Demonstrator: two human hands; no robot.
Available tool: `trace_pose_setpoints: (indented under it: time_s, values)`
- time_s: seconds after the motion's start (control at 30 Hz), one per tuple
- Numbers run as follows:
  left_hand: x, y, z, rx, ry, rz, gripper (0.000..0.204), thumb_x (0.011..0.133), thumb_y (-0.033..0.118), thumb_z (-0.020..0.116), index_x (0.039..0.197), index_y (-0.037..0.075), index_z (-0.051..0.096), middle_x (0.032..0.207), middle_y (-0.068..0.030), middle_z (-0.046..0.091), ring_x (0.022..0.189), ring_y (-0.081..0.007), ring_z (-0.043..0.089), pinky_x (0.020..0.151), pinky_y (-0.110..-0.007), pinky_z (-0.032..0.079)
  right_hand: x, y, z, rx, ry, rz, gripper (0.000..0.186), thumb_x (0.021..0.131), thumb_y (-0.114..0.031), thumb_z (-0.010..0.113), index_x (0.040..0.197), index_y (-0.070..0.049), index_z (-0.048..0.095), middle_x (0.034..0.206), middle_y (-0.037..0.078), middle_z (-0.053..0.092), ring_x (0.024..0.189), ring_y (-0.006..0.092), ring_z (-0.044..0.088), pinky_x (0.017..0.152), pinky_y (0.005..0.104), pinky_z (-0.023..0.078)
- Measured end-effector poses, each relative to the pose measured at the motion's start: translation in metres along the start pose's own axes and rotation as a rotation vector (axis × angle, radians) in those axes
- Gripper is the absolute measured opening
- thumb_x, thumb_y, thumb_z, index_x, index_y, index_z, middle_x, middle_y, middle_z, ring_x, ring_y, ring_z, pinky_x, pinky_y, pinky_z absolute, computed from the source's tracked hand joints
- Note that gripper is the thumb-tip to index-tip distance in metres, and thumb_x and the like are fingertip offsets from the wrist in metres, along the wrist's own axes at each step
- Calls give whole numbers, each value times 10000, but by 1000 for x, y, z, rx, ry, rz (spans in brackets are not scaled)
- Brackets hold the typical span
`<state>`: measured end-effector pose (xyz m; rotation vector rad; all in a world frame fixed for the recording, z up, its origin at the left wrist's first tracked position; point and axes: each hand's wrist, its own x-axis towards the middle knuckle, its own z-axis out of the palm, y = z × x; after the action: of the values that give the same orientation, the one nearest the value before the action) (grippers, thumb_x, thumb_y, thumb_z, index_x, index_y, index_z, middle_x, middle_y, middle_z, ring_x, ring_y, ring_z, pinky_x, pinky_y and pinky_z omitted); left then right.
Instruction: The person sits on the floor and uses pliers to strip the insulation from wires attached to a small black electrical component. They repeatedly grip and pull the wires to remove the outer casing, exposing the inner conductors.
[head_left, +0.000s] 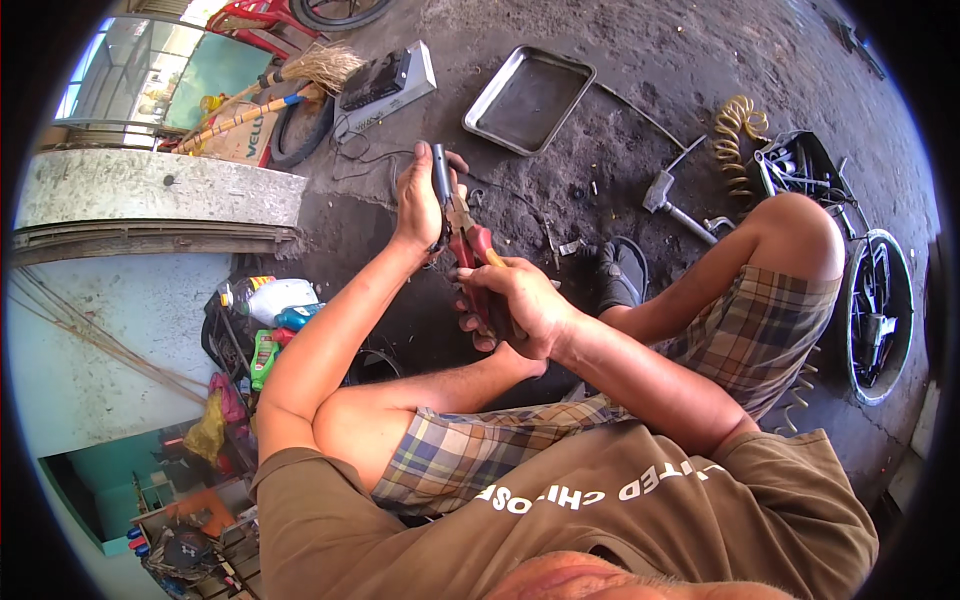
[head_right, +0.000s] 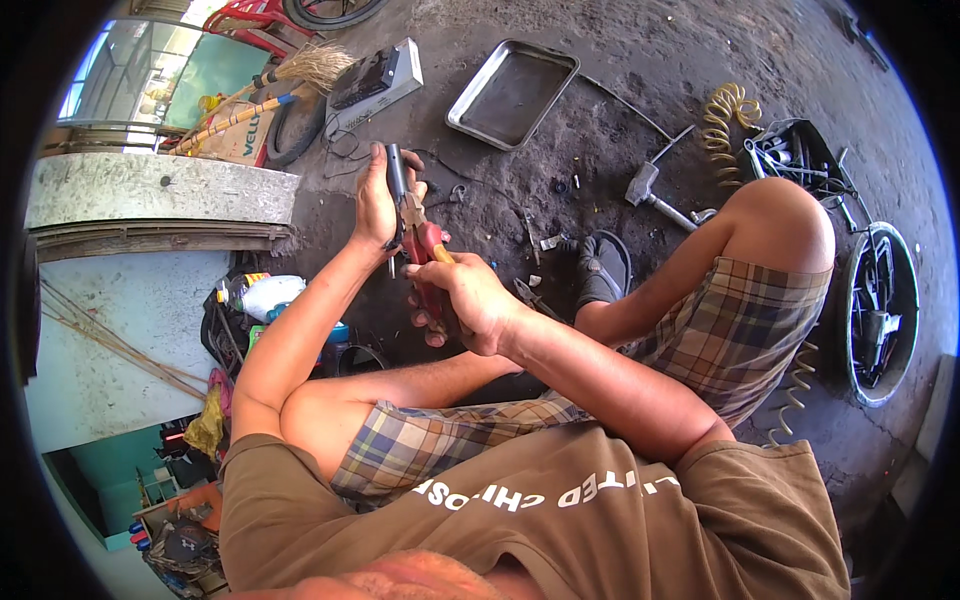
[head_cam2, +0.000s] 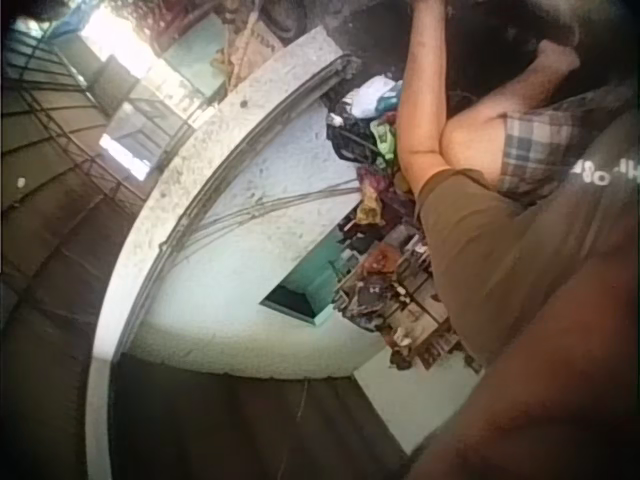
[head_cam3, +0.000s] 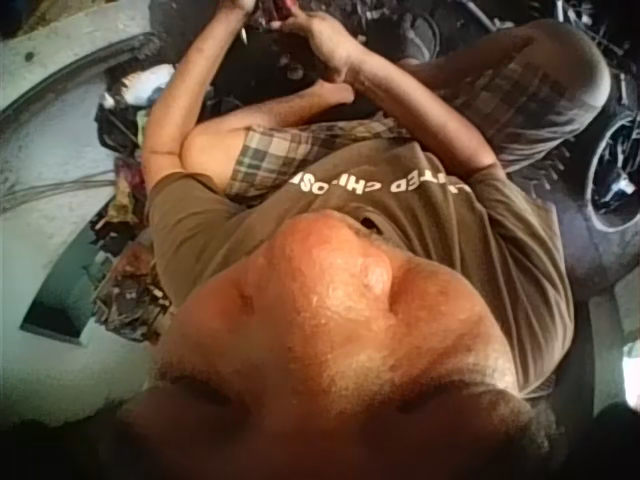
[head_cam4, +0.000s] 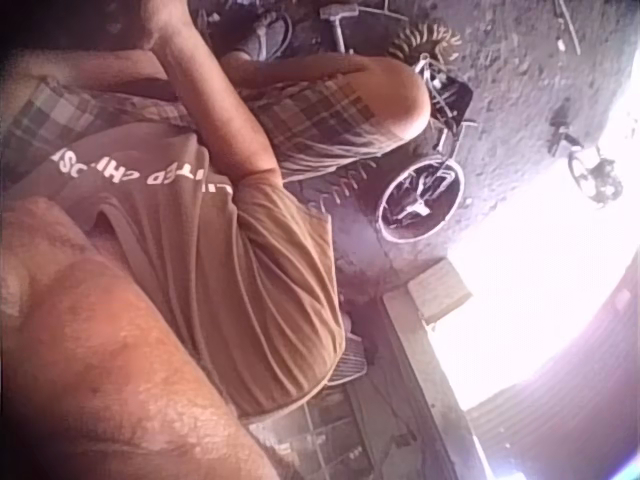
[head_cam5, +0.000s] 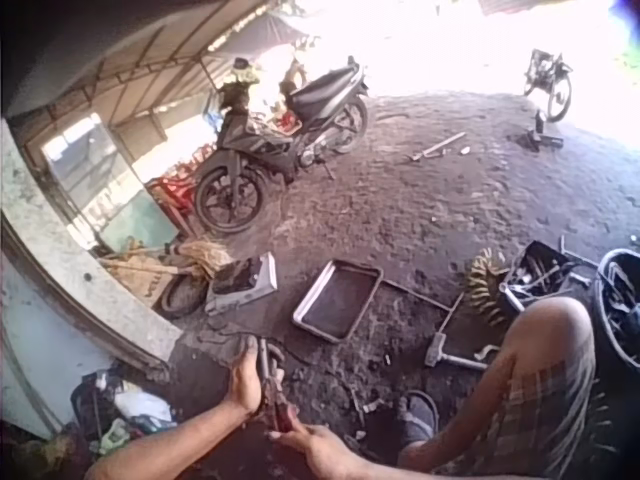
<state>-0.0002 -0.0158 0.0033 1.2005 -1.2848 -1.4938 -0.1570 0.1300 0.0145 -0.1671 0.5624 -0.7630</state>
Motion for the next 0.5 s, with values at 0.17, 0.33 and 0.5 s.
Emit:
trace_pose_setpoints:
  time_s: [0.17, 0.33, 0.5]
  values:
    - [1, -1, -2, -25, -20, -17, 698, 1092, 644, 445, 969, -1, 681, 702, 28, 510, 568, -74, 511, 536, -250, 450, 10, 8, -11, 157, -137, 51, 216, 986, -205, 632, 1158, -93, 566, 911, 59, 605, 694, 176, 588, 553, 341, 431]
    - [3, 5, -4, 4, -50, 13, 729, 1089, 647, 450, 989, -35, 687, 686, 18, 514, 559, -75, 493, 543, -258, 445, 7, 3, -11, 175, -210, 99, 196, 997, -199, 563, 1185, -144, 551, 898, 23, 544, 690, 135, 498, 563, 299, 374]
    - [8, 6, -18, 63, -172, 74, 754, 1089, 650, 444, 1012, -57, 696, 679, 21, 509, 565, -69, 471, 556, -258, 435, 7, 2, -15, 212, -276, 164, 172, 997, -193, 556, 1164, -152, 549, 879, -2, 523, 681, 114, 480, 555, 286, 358]
